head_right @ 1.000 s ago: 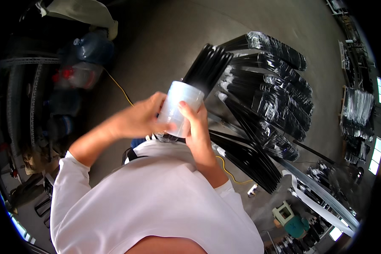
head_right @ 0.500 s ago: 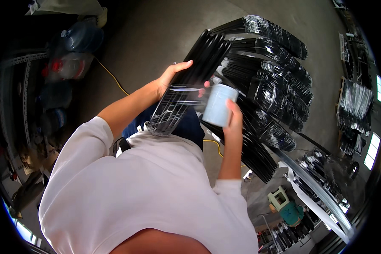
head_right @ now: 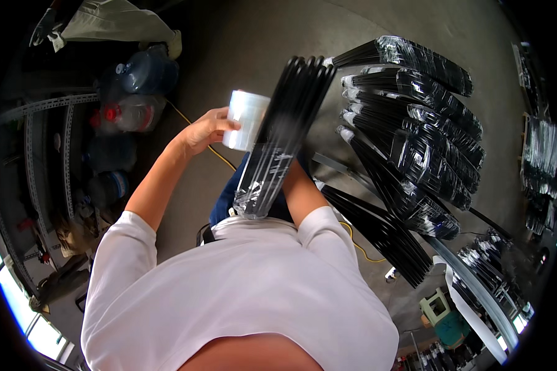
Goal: The person wraps bundles of black metal rods with clear plastic film. They pull the film from a roll, wrap it around the bundle, and tear it off by hand. The wrapped bundles are stacked on the floor.
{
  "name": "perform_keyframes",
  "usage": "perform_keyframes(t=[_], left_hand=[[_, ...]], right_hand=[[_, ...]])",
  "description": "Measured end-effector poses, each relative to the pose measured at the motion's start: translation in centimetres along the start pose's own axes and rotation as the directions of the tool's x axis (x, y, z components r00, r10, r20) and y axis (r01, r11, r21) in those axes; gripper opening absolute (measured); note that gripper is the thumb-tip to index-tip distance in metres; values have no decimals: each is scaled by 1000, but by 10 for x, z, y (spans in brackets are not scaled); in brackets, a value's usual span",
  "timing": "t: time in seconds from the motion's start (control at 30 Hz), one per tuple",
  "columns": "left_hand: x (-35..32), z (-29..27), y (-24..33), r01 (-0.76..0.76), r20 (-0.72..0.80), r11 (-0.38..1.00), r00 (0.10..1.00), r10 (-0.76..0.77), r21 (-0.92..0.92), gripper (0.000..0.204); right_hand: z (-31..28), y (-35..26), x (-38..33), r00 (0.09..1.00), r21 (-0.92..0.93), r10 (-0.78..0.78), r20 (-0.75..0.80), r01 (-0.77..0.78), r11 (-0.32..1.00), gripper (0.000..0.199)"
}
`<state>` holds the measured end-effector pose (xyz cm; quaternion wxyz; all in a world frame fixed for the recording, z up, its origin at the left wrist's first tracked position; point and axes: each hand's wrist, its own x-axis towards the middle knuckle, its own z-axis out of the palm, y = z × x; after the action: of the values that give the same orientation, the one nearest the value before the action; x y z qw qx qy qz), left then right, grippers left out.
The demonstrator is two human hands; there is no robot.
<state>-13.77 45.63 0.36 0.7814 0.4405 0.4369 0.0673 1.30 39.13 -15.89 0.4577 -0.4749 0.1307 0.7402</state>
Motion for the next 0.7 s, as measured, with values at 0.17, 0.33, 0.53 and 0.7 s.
perform_keyframes(t=[0.17, 0.33, 0.53, 0.7], left_hand=[[-27, 14, 55, -73, -218, 989, 975, 44, -131, 70], [-28, 88, 83, -114, -340, 887, 895, 287, 447, 65], [52, 35, 111, -411, 470, -238, 679, 564, 880, 31], [154, 80, 119, -708, 985, -695, 173, 2, 126, 58]], right_hand=[[-11, -80, -81, 950, 44, -282, -132, 290, 956, 26], [73, -99, -201, 828, -8, -543, 140, 549, 836, 31], [63, -135, -219, 849, -272, -452, 273, 519, 810, 46], [59, -137, -221, 863, -322, -410, 295, 494, 808, 52]])
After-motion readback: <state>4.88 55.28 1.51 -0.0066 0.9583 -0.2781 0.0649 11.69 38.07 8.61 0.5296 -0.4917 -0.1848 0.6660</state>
